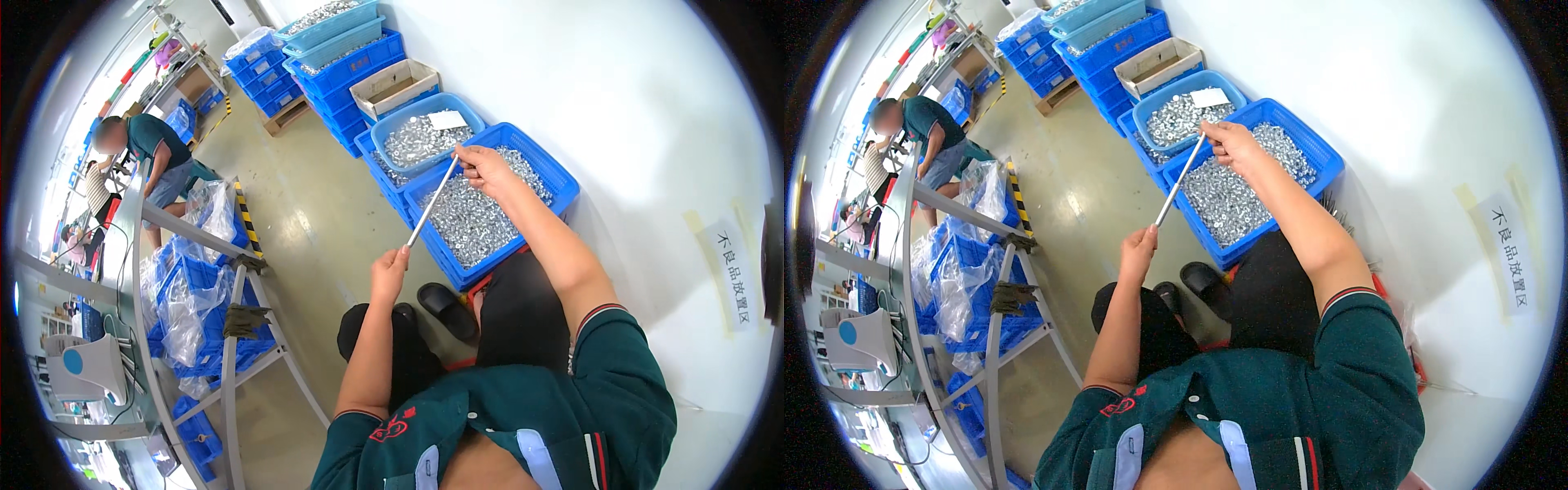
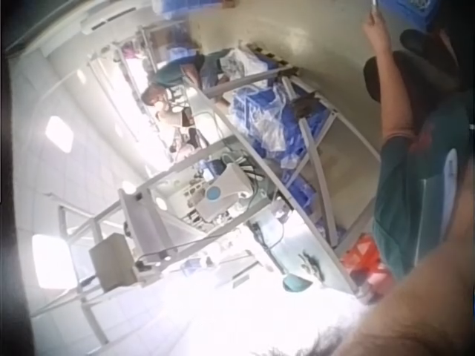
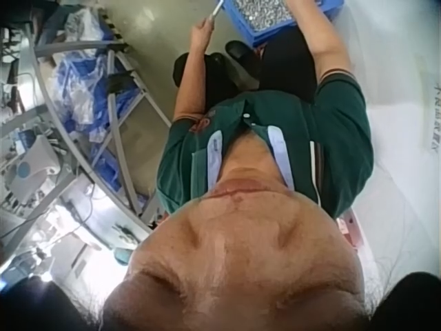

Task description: The person is picking small metal components from a blue bin and sliding them onto a metal rod.

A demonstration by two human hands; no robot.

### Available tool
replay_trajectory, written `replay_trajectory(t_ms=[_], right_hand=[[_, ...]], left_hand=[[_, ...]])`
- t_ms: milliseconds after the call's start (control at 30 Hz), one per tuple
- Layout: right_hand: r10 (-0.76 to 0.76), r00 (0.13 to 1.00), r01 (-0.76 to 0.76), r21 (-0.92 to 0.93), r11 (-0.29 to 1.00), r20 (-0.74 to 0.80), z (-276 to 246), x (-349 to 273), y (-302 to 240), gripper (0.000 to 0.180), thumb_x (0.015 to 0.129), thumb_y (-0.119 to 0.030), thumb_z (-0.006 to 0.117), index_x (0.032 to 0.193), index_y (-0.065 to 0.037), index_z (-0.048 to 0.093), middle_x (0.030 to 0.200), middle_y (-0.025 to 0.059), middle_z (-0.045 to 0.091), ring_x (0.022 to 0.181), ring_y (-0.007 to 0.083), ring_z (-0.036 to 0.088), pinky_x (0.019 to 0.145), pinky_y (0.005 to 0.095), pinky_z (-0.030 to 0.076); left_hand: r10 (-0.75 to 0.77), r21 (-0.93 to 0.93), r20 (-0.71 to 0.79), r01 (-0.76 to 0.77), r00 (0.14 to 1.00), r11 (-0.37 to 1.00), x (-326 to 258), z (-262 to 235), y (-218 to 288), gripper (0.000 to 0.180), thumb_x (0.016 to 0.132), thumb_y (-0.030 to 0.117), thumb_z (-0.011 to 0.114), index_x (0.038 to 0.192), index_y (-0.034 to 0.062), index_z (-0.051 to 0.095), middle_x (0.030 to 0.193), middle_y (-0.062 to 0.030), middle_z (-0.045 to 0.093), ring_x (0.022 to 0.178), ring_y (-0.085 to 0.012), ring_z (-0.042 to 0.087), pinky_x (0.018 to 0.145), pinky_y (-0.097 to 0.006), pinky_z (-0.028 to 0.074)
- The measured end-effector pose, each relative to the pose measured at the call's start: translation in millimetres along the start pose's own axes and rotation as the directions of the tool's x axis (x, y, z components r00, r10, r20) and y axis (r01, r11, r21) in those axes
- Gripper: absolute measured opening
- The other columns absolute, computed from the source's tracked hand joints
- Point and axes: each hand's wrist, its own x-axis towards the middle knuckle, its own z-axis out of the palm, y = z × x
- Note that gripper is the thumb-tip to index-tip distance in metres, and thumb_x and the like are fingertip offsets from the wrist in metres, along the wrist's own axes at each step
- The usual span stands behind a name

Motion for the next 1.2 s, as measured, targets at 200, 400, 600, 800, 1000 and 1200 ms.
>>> replay_trajectory(t_ms=[200,400,600,800,1000,1200], right_hand=[[0.232,0.934,-0.17,-0.235,0.957,0.27,12,-5,15,0.021,0.084,-0.021,0.057,0.094,-0.003,0.059,0.061,-0.0047,0.038,0.045,0.0015,0.028,0.036,0.0153,0.019],[0.298,0.928,-0.269,-0.149,0.952,0.224,-5,10,26,0.021,0.083,-0.005,0.051,0.102,0.003,0.05,0.084,0.0092,0.056,0.064,0.0105,0.053,0.046,0.0169,0.04],[0.192,0.974,-0.206,0.119,0.971,0.121,-12,16,16,0.018,0.085,-0.015,0.054,0.094,0.001,0.052,0.078,0.0068,0.054,0.054,0.0061,0.046,0.039,0.0151,0.035],[0.156,0.976,-0.198,0.317,0.927,0.155,-25,19,11,0.024,0.085,-0.028,0.057,0.084,-0.004,0.052,0.066,0.0002,0.047,0.049,0.0048,0.039,0.034,0.0146,0.027],[0.109,0.989,-0.137,0.366,0.92,0.096,-17,15,7,0.016,0.086,-0.019,0.054,0.088,-0.003,0.054,0.071,0.002,0.05,0.052,0.0061,0.041,0.039,0.0143,0.031],[0.116,0.987,-0.152,0.393,0.907,0.114,-18,14,8,0.014,0.085,-0.015,0.054,0.089,-0.002,0.054,0.072,0.0031,0.049,0.056,0.009,0.043,0.042,0.018,0.034]], left_hand=[[-0.273,-0.271,0.206,0.323,0.94,0.907,-1,-4,21,0.038,0.087,0.038,0.049,0.062,0.0102,0.043,0.048,0.0077,0.028,0.038,-0.0028,0.023,0.035,-0.02,0.017],[-0.275,-0.325,0.215,0.335,0.937,0.884,0,-8,21,0.038,0.087,0.04,0.049,0.062,0.0116,0.042,0.047,0.0086,0.027,0.036,-0.0026,0.02,0.034,-0.02,0.015],[-0.224,-0.236,0.151,0.255,0.963,0.938,-2,-12,15,0.038,0.086,0.04,0.049,0.062,0.0105,0.043,0.047,0.0081,0.029,0.036,-0.0022,0.022,0.034,-0.02,0.016],[-0.161,-0.141,0.136,0.18,0.978,0.973,-4,-10,14,0.04,0.086,0.039,0.049,0.059,0.0091,0.045,0.047,0.0067,0.033,0.038,-0.0034,0.026,0.035,-0.021,0.018],[-0.123,-0.11,0.125,0.137,0.985,0.984,-4,-10,9,0.04,0.086,0.038,0.05,0.059,0.0088,0.046,0.048,0.0063,0.034,0.04,-0.0036,0.027,0.037,-0.022,0.02],[-0.114,-0.12,0.135,0.131,0.984,0.984,-4,-9,10,0.04,0.086,0.038,0.05,0.059,0.0086,0.047,0.048,0.0062,0.034,0.041,-0.0037,0.027,0.037,-0.021,0.02]])
